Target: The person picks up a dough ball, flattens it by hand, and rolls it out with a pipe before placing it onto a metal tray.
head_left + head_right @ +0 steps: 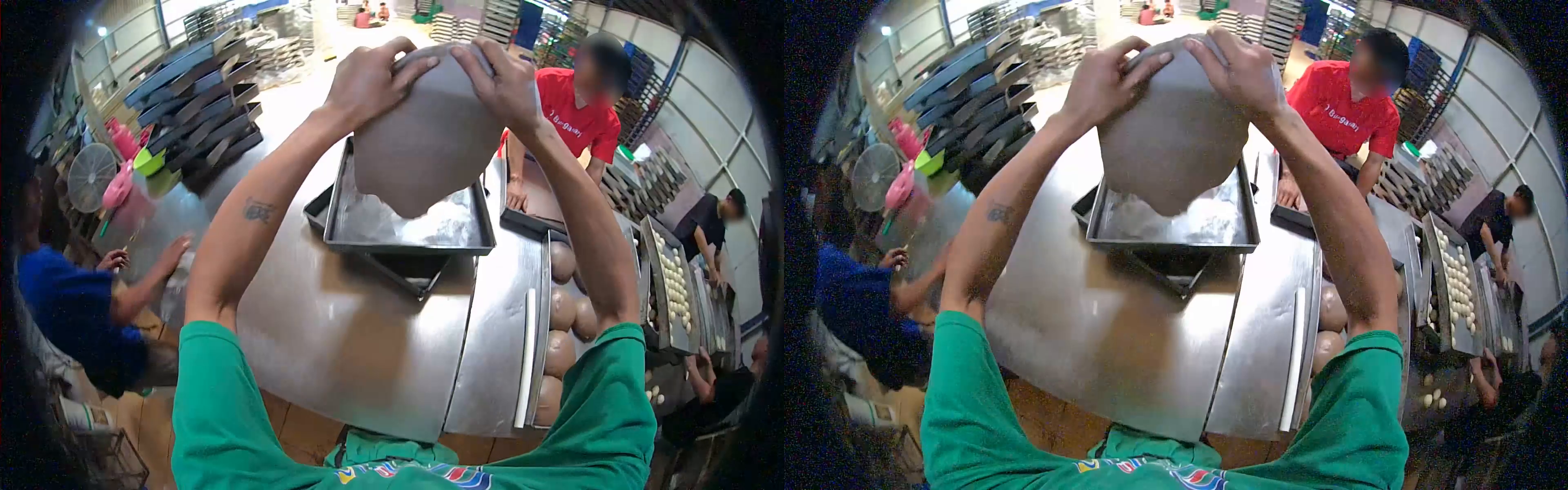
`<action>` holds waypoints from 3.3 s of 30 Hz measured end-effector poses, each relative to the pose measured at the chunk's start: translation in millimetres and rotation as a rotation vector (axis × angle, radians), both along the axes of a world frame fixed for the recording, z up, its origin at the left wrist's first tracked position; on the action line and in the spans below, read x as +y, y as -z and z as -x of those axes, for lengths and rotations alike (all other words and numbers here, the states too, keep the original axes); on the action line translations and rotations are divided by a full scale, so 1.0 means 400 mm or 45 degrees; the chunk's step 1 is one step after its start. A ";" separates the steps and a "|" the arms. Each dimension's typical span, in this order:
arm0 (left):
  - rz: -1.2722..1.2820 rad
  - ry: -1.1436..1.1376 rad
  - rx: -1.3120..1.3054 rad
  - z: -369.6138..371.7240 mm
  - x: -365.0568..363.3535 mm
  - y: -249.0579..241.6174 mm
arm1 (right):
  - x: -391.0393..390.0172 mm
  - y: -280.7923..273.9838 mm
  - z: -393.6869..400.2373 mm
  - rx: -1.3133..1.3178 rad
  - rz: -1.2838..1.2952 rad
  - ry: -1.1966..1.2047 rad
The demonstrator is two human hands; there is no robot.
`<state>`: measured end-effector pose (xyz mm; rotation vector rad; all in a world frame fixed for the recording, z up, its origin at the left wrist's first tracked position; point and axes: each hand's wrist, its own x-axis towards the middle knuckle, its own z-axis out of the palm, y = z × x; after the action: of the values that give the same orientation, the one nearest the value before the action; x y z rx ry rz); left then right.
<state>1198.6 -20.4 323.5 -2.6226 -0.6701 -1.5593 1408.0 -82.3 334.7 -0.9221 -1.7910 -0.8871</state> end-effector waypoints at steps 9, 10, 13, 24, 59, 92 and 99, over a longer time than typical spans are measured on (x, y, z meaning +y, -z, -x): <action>-0.023 -0.001 0.057 -0.102 0.269 0.093 | 0.211 0.086 -0.090 0.071 0.119 0.117; -0.006 0.017 0.069 -0.109 0.288 0.099 | 0.229 0.093 -0.100 0.171 0.208 0.321; 0.136 0.136 -0.055 -0.108 0.290 0.069 | 0.272 0.074 -0.101 0.106 0.114 0.266; 0.961 -0.318 0.803 -0.178 0.718 0.722 | 0.701 0.719 -0.301 0.325 1.592 0.566; 2.059 1.251 1.112 -0.273 -1.002 0.819 | -1.067 1.001 -0.919 2.052 1.194 1.414; 2.255 0.987 -1.148 -0.743 -1.157 0.386 | -1.182 0.560 -0.596 2.379 0.874 -1.308; 2.507 0.938 -1.468 -0.279 -1.055 0.588 | -0.973 0.487 -0.311 1.667 1.756 -0.962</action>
<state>1310.4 -442.3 88.4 -1.6516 -2.4684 -4.3717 1532.3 -471.4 139.9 -1.0090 -1.0851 1.3773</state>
